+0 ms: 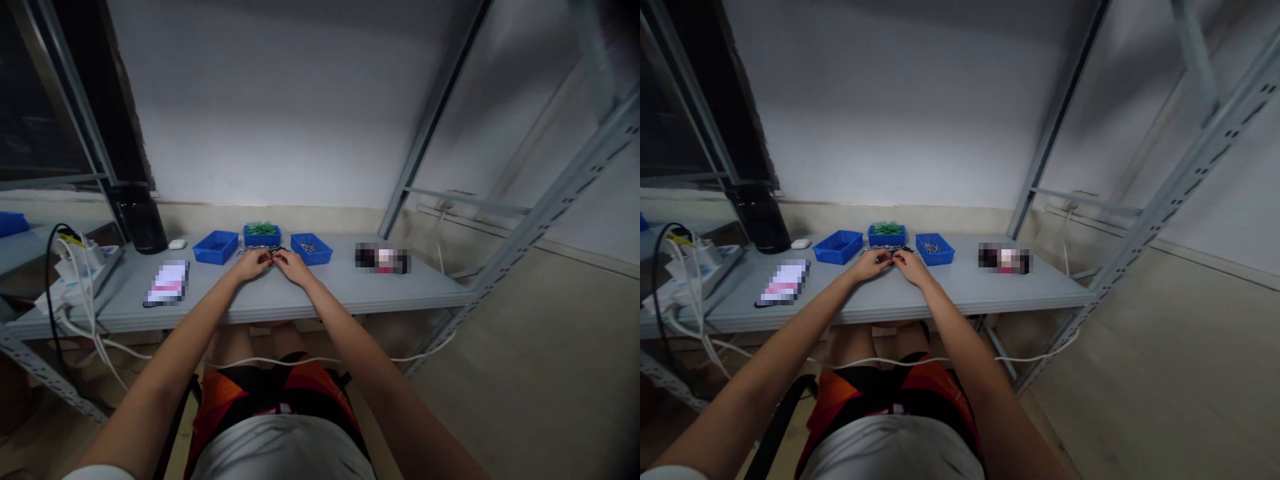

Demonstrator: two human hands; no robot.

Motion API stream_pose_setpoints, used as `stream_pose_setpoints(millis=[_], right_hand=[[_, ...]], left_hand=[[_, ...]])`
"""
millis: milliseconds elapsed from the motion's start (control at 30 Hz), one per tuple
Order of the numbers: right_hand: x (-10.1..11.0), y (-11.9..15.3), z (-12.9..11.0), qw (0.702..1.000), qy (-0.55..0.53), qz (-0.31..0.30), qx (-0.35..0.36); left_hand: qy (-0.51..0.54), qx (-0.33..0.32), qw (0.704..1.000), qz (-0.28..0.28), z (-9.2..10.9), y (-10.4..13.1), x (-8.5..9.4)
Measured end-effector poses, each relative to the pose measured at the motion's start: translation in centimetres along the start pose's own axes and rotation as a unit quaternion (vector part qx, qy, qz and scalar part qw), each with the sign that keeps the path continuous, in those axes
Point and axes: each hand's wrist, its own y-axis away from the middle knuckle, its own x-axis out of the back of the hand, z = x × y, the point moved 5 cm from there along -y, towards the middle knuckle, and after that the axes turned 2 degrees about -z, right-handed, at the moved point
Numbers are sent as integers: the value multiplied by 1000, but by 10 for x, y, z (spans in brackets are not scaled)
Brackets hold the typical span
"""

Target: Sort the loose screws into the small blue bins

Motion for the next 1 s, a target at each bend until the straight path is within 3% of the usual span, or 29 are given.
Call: stream_pose_setpoints(millis=[333, 567, 800, 1000], right_hand=[[3, -1, 8, 999, 41, 11, -23], [3, -1, 12, 996, 72, -4, -49], [-15, 0, 6, 985, 160, -71, 2], [-11, -2, 9, 987, 156, -37, 16]], left_hand=[[29, 21, 999, 11, -8, -3, 6], [-25, 35, 998, 36, -8, -3, 11], [-37, 30, 997, 68, -4, -3, 14], [-26, 31, 996, 82, -3, -3, 15]])
